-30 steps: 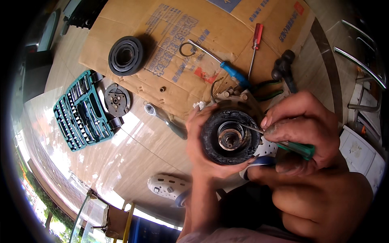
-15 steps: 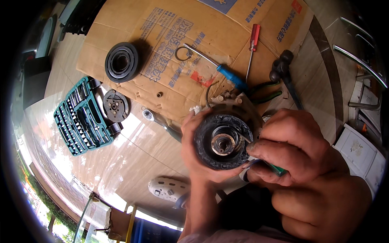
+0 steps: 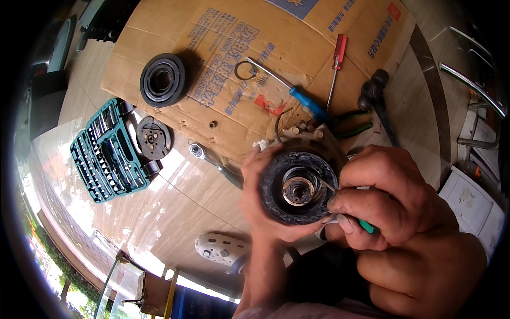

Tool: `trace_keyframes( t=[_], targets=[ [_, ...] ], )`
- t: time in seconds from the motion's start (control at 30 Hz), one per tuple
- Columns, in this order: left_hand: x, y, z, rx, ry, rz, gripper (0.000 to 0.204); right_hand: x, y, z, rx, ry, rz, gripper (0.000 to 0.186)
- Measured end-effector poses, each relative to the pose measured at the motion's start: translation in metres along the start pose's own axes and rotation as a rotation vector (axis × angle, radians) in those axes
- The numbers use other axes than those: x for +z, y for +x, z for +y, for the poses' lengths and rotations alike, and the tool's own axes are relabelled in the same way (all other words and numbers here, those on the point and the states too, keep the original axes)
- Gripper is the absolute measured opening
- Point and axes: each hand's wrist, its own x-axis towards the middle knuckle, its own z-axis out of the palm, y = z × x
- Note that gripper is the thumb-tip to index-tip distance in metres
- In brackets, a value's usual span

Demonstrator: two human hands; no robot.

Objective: The person removes a snap ring from an automotive AC compressor clutch assembly using a screwdriver and a hammer while sitting on cardboard.

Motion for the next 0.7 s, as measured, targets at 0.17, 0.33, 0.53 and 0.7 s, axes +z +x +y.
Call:
trace_keyframes(
  t=[0.17, 0.33, 0.53, 0.7],
  targets=[
    [0.007, 0.003, -0.003, 0.044, -0.032, -0.081, 0.101, 0.015, -0.004, 0.003, -0.092, -0.094, 0.226, 0.031],
    [-0.003, 0.005, -0.002, 0.058, 0.056, -0.101, 0.101, 0.033, 0.009, 0.021, -0.209, -0.126, 0.210, 0.032],
    [0.000, 0.007, -0.007, 0.055, 0.026, -0.078, 0.102, 0.042, 0.004, 0.040, -0.276, -0.175, 0.206, 0.032],
    [0.000, 0.003, -0.011, 0.064, -0.031, -0.078, 0.103, 0.023, -0.011, 0.027, -0.207, -0.136, 0.191, 0.033]
  ],
)
